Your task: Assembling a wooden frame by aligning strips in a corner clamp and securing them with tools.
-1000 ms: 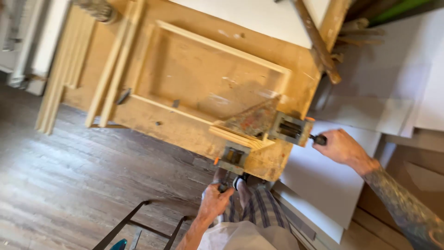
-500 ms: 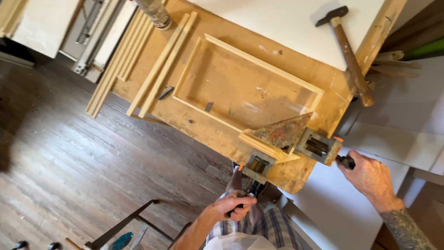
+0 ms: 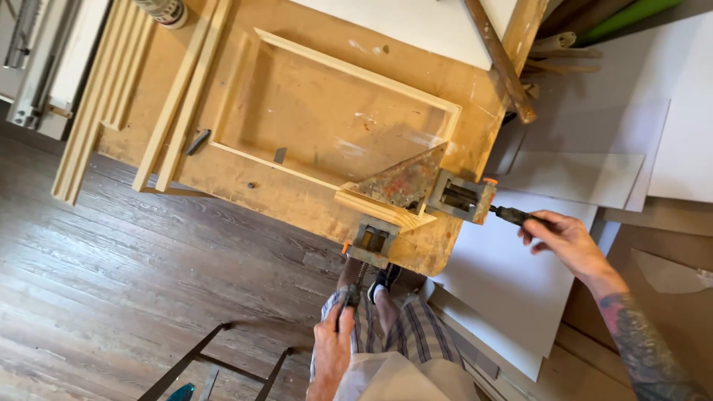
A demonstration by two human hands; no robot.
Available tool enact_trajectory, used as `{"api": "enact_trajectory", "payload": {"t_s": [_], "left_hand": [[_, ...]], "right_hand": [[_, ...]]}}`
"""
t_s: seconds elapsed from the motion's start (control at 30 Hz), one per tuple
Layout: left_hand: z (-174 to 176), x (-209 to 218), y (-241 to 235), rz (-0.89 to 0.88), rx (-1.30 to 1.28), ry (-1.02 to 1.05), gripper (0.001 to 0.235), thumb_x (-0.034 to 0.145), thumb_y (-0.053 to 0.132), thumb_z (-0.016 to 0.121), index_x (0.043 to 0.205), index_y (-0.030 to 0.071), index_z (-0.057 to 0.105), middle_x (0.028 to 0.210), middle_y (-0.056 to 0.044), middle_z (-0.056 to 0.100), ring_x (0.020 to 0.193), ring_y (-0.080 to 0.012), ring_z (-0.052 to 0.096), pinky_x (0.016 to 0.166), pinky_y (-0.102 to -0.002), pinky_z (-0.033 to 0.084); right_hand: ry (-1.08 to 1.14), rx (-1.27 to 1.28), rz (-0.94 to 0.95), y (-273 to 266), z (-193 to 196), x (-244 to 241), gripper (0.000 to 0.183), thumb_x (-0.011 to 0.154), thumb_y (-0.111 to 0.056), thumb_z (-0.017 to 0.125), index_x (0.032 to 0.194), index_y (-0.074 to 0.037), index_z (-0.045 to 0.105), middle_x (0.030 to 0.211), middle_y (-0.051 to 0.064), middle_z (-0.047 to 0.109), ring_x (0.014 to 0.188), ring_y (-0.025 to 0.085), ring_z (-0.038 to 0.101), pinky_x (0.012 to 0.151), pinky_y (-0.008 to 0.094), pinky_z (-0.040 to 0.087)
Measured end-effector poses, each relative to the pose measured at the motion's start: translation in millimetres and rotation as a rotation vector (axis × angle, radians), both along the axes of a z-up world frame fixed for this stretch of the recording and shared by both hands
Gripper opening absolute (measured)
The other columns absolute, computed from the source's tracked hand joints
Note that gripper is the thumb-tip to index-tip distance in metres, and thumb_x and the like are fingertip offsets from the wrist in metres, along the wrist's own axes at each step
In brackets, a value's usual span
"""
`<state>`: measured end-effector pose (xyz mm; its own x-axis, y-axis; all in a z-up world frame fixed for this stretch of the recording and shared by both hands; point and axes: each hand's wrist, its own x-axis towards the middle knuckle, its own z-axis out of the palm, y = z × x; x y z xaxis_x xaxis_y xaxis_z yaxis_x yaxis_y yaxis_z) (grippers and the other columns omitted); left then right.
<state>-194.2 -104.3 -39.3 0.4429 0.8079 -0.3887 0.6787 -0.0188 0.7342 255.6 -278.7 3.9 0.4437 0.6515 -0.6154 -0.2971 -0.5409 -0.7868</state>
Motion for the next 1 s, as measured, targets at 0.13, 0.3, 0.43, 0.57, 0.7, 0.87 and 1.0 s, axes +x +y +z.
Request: {"api": "enact_trajectory", "payload": {"t_s": [0.13,0.3,0.43,0.57,0.7,0.87,1.0], "left_hand": [[-17,-3,4,0.434,-1.222,-0.740,0.057,0.110,0.045,0.038,0.094,-0.002,0.066,0.050,0.004,0.041,0.040,-0.0094,0.032,0.038,-0.027,0.025],[22,9,22,0.637,-1.434,-0.506,0.076,0.105,0.059,0.039,0.123,-0.008,0.070,0.070,-0.006,0.063,0.051,-0.0132,0.054,0.040,-0.027,0.039],[31,11,12,0.236,-0.351,-0.016,0.049,0.081,0.040,0.076,0.119,0.012,0.060,0.097,-0.008,0.079,0.067,-0.0159,0.074,0.053,-0.030,0.063],[19,2,4,0.036,0.011,-0.003,0.038,0.092,0.046,0.065,0.108,0.012,0.069,0.065,-0.003,0.077,0.052,-0.0180,0.068,0.054,-0.037,0.055],[-7,-2,4,0.233,-0.685,-0.441,0.053,0.104,0.050,0.042,0.093,0.005,0.067,0.060,-0.007,0.067,0.041,-0.0137,0.056,0.035,-0.027,0.048],[-88,-29,-5,0.429,-1.818,-0.961,0.063,0.103,0.055,0.044,0.082,0.002,0.070,0.051,-0.008,0.060,0.037,-0.0190,0.045,0.039,-0.030,0.033],[19,15,34,0.371,-1.206,-0.306,0.068,0.104,0.055,0.040,0.090,-0.003,0.071,0.073,-0.018,0.073,0.057,-0.0251,0.067,0.044,-0.032,0.047]], "right_hand": [[-0.765,-0.025,0.012,-8,-11,-16,0.033,0.085,-0.006,0.083,0.115,-0.004,0.069,0.113,0.008,0.074,0.083,0.018,0.067,0.076,0.028,0.054],[-0.826,-0.159,0.057,9,12,-19,0.049,0.079,-0.022,0.089,0.117,-0.007,0.061,0.107,0.007,0.072,0.092,0.018,0.069,0.084,0.032,0.056],[0.074,-0.304,-0.178,9,8,-1,0.077,0.105,-0.065,0.037,0.105,0.004,0.070,0.067,0.018,0.060,0.048,0.024,0.042,0.049,0.033,0.030],[0.081,-0.177,-0.270,2,1,5,0.042,0.101,-0.032,0.067,0.111,0.009,0.068,0.081,0.022,0.067,0.066,0.021,0.055,0.056,0.030,0.045],[-0.213,-0.077,-0.225,-3,2,-3,0.022,0.088,-0.009,0.078,0.109,-0.008,0.071,0.105,0.007,0.072,0.076,0.023,0.069,0.086,0.029,0.057],[-1.295,0.096,0.299,-10,0,-16,0.014,0.089,-0.005,0.081,0.097,-0.007,0.069,0.110,0.008,0.064,0.106,0.022,0.066,0.099,0.033,0.053],[-1.187,-0.009,0.246,2,13,-23,0.027,0.088,-0.003,0.076,0.110,-0.007,0.062,0.120,0.009,0.065,0.116,0.025,0.064,0.102,0.039,0.050]]}}
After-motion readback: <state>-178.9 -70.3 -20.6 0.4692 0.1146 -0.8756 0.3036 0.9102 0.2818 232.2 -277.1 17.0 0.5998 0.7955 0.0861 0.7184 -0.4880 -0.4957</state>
